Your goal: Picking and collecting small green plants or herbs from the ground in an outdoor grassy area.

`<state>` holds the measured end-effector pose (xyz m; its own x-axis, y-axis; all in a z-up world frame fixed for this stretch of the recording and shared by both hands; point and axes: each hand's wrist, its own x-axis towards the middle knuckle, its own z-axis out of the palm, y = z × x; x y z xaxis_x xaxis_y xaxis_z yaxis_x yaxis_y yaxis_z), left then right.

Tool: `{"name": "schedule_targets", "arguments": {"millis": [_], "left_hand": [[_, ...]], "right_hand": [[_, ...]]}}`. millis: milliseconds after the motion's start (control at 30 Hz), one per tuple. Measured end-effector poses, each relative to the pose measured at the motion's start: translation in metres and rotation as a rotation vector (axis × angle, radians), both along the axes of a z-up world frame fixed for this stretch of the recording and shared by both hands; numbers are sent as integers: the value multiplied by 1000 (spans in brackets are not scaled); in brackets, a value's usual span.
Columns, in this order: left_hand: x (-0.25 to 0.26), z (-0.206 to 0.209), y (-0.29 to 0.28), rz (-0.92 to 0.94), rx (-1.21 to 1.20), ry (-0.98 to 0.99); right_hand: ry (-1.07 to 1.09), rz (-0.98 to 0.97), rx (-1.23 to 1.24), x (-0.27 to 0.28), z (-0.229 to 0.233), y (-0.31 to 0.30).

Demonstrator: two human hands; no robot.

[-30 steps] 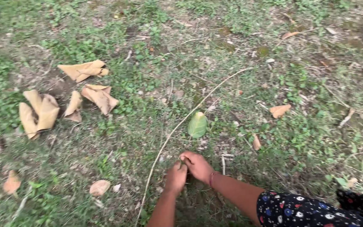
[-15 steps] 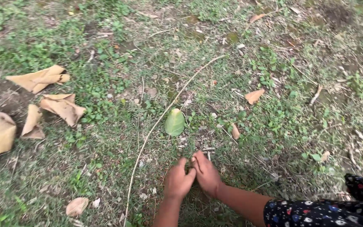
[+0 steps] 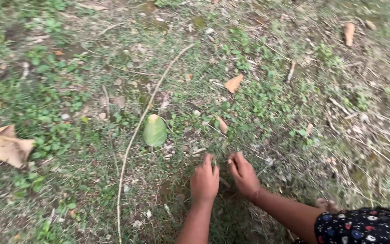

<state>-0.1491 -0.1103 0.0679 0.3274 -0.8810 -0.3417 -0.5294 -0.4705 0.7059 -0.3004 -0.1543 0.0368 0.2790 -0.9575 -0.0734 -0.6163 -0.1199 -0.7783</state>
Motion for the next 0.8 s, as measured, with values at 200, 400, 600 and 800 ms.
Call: {"name": "schedule_targets", "arguments": {"millis": [200, 400, 600, 800], "left_hand": [[-31, -77, -13, -231, -149, -13], [-30, -13, -30, -327, 114, -38], [-48, -17, -34, -223, -63, -2], [-51, -57, -25, -152, -26, 3]], "right_hand": [[248, -219, 178, -44, 18, 16], [277, -117, -110, -100, -40, -2], [203, 28, -174, -86, -23, -27], [211, 154, -127, -78, 4, -27]]}}
